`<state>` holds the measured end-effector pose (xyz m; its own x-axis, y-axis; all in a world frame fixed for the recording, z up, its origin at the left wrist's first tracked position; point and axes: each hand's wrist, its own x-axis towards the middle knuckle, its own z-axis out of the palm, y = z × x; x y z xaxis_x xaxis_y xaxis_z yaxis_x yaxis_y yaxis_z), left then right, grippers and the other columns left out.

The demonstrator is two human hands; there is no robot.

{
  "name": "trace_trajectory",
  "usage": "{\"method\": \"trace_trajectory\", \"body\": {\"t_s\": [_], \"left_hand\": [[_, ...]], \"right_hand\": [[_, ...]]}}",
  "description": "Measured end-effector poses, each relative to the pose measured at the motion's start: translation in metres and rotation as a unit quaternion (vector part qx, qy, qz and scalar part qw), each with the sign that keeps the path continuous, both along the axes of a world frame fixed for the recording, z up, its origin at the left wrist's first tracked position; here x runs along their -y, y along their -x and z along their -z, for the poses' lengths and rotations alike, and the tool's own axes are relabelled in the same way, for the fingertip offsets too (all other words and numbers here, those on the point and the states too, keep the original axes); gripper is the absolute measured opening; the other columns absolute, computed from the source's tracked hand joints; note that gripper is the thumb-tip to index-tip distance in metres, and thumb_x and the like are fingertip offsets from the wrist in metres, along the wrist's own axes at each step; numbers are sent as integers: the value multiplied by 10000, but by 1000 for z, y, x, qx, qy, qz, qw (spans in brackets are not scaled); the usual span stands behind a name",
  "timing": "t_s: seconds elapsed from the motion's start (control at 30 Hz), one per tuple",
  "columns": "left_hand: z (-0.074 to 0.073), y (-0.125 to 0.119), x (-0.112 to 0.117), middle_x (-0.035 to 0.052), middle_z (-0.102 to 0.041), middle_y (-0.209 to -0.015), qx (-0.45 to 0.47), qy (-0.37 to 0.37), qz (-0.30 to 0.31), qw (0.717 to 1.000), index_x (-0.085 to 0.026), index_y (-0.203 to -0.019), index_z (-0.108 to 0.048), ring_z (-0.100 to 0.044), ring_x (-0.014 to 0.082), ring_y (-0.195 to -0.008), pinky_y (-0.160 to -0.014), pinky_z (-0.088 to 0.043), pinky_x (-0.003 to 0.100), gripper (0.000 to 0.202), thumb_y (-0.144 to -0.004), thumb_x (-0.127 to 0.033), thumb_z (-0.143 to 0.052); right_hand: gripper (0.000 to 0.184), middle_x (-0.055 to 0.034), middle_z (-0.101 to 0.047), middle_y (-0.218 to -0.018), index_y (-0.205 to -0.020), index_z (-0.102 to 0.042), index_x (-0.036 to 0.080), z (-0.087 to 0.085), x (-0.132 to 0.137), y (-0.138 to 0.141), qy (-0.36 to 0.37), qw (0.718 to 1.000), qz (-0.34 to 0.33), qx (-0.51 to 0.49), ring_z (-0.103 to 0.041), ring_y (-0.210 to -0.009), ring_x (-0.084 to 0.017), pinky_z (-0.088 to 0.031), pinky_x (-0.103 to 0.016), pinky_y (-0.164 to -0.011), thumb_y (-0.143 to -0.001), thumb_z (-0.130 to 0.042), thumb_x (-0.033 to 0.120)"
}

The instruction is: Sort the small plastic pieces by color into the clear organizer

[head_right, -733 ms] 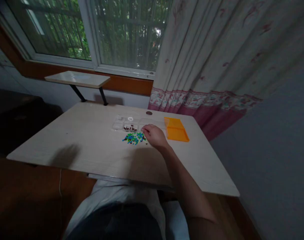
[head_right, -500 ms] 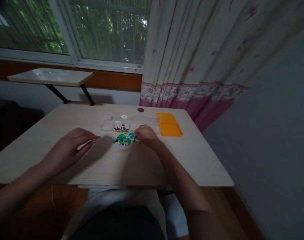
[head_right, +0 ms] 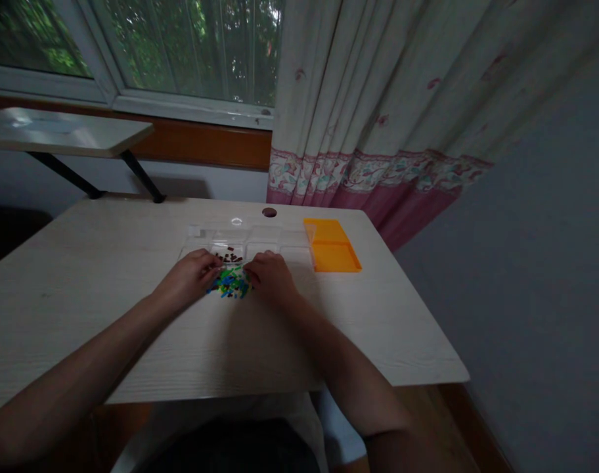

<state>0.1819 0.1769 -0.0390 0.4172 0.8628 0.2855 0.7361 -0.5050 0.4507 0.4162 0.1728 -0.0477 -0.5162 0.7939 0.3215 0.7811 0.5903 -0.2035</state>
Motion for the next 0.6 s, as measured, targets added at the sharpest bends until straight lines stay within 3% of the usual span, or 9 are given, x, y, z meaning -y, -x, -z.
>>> {"method": "trace_trajectory", "body": {"t_s": [0.27,0.6], "left_hand": [[13,-2,6,86,-601,-940,-45,-15,7,999,-178,-950,-627,-572,247,-933,-834,-470,366,162,-884,-318,-583],[13,-7,11,84,-599,-957,-44,-2,-15,999,-181,-962,-610,-576,256,-930,-806,-471,365,164,-890,-325,-581]], "right_hand": [[246,-83,-670,-980,-1076,-720,209,9,7,7,-8,999,21,-28,-523,-955,-218,-373,-354,-887,-970,-516,293],[252,-86,-670,-992,-1122,-707,204,11,9,11,4,999,28,-30,-527,-960,-225,-385,-357,-888,-962,-523,267]]}}
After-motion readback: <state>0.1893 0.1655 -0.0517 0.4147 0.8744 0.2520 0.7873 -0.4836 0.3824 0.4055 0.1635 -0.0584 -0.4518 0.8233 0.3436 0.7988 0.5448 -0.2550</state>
